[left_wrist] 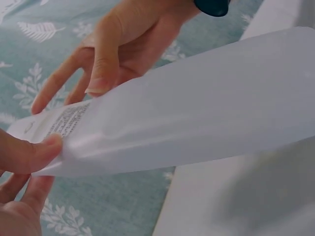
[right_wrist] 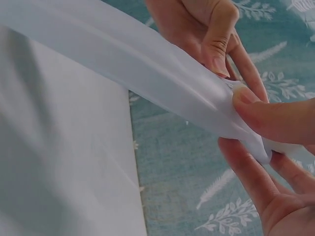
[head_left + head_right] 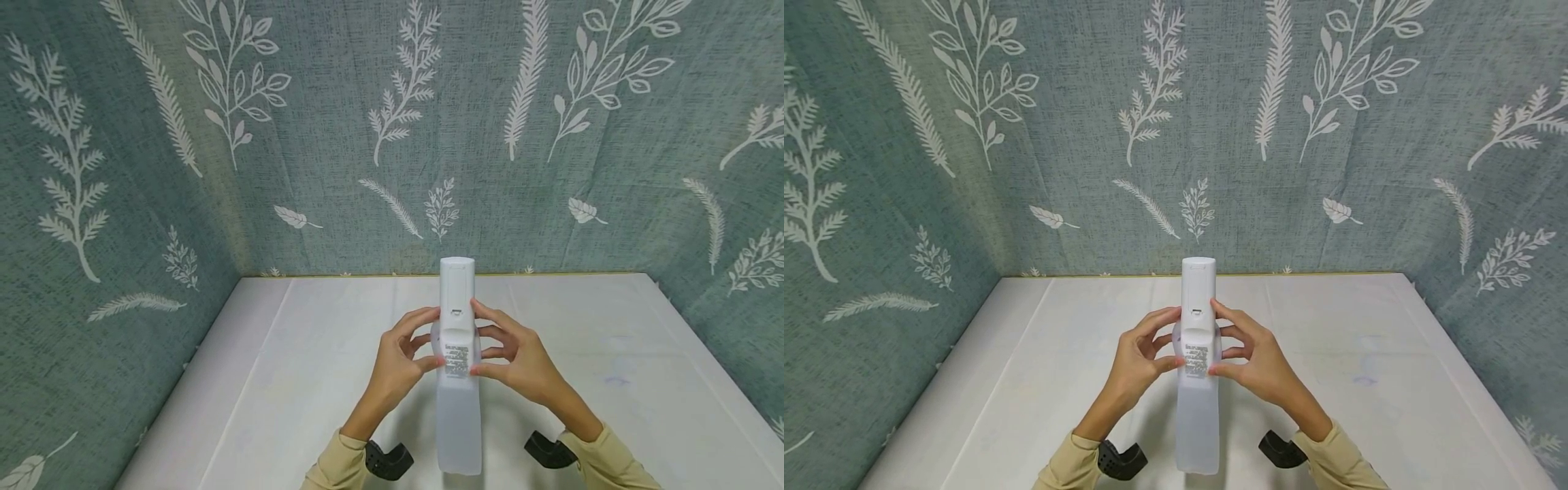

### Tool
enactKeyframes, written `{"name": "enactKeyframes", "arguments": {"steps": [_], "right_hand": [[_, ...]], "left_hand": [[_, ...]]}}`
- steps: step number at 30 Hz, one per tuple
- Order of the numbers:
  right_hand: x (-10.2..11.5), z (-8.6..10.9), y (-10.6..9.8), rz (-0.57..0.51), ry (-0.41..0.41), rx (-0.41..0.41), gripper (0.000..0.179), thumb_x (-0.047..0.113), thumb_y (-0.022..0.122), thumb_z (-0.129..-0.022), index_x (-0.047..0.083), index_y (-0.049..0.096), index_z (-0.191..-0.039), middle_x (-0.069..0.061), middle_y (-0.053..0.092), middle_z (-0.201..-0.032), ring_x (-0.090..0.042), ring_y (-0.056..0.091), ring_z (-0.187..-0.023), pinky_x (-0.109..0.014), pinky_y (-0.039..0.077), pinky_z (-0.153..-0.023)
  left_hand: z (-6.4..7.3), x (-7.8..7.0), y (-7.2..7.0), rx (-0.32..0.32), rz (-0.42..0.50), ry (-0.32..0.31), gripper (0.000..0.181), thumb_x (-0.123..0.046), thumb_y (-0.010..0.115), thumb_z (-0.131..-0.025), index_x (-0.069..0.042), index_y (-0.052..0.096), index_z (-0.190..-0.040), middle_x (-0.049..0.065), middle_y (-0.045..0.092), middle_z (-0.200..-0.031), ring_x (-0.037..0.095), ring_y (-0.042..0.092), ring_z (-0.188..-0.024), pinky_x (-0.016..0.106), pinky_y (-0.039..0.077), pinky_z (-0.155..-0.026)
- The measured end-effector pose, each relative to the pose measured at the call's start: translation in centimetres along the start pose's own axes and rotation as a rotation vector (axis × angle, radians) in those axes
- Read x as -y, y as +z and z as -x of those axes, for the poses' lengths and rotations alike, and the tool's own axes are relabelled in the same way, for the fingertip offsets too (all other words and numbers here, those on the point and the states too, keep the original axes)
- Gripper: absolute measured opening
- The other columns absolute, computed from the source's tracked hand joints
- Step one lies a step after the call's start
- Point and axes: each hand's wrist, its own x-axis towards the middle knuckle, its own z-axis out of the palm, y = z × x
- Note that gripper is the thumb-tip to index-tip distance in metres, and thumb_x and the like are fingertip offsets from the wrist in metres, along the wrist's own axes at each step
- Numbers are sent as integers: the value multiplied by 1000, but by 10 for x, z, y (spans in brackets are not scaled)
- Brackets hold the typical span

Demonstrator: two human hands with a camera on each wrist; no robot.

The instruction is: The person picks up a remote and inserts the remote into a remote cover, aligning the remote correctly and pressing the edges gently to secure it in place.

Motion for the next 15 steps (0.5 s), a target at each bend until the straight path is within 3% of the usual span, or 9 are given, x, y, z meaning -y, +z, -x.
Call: {"name": "enactKeyframes", "arguments": {"steps": [7, 15], "right_hand": [[1, -1, -2, 3, 37, 28, 109, -5, 81, -68, 20, 17, -153, -19, 35, -142, -19, 59, -107, -35, 57, -74], [2, -1, -5, -25, 34, 63, 110, -7, 80, -68, 18, 15, -153, -21, 33, -142, -15, 59, -107, -35, 57, -75]], "left_hand": [[1, -1, 0, 44, 2, 9, 69, 16, 71, -72, -1, 50, -135, 13, 43, -139, 24, 42, -129, 35, 45, -98], [-1, -10, 1, 98, -62, -32, 80, 22, 68, -72, -6, 42, -142, 8, 39, -145, 26, 43, -127, 37, 45, -98]]}}
